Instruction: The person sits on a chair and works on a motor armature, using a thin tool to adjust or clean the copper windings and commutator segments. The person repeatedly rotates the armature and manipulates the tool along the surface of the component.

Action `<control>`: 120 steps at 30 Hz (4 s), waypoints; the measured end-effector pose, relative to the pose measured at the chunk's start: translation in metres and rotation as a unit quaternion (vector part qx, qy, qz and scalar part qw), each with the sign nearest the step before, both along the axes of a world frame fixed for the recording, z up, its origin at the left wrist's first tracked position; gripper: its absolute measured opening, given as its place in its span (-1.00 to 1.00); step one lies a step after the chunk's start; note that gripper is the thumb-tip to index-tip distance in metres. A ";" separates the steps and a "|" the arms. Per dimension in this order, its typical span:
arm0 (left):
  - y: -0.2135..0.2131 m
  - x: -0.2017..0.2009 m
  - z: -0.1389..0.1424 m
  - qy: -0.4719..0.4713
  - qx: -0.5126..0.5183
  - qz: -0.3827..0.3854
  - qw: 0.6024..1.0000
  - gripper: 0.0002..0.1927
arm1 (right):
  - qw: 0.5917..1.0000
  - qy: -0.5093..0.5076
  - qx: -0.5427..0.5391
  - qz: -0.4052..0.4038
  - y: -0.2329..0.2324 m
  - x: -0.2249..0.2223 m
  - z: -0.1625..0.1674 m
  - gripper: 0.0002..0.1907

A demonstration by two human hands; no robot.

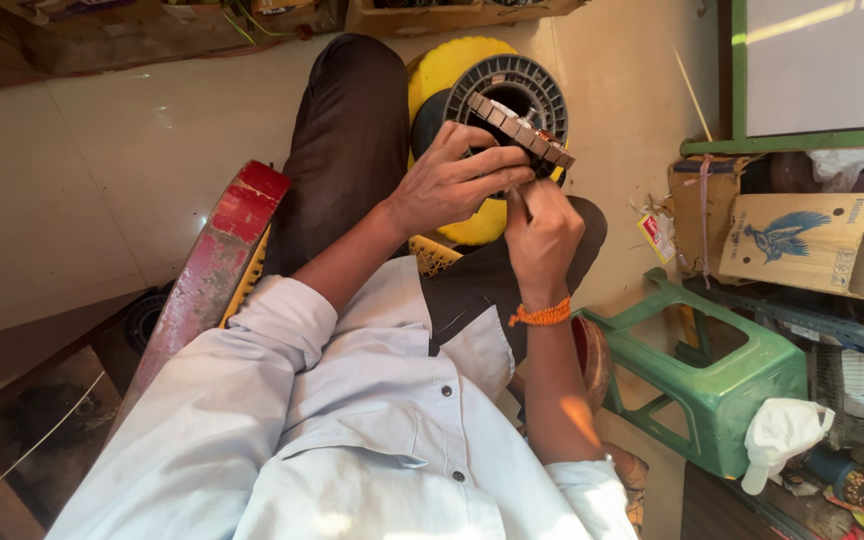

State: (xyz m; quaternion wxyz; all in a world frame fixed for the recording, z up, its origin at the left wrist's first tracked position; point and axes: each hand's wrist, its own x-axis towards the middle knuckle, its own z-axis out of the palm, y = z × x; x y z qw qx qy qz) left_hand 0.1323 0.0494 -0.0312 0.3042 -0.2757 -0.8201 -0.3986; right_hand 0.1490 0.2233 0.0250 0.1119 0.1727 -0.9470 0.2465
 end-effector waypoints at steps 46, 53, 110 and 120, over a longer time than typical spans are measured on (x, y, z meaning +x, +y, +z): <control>0.026 -0.005 0.003 -0.081 0.167 0.239 0.953 -0.72 | 0.974 -0.178 -0.087 -0.113 0.031 -0.121 -0.037 -0.76; 0.014 -0.013 0.001 0.009 0.074 0.163 0.984 -0.59 | 0.972 -0.182 -0.072 -0.128 0.042 -0.124 -0.060 -0.74; -0.017 -0.052 0.032 -0.197 0.037 -0.120 0.972 -0.56 | 0.940 -0.205 -0.265 -0.062 0.012 -0.001 0.057 -0.91; -0.019 -0.053 0.033 -0.204 0.040 -0.123 0.970 -0.50 | 0.976 -0.139 -0.167 -0.025 0.000 0.012 0.045 -0.82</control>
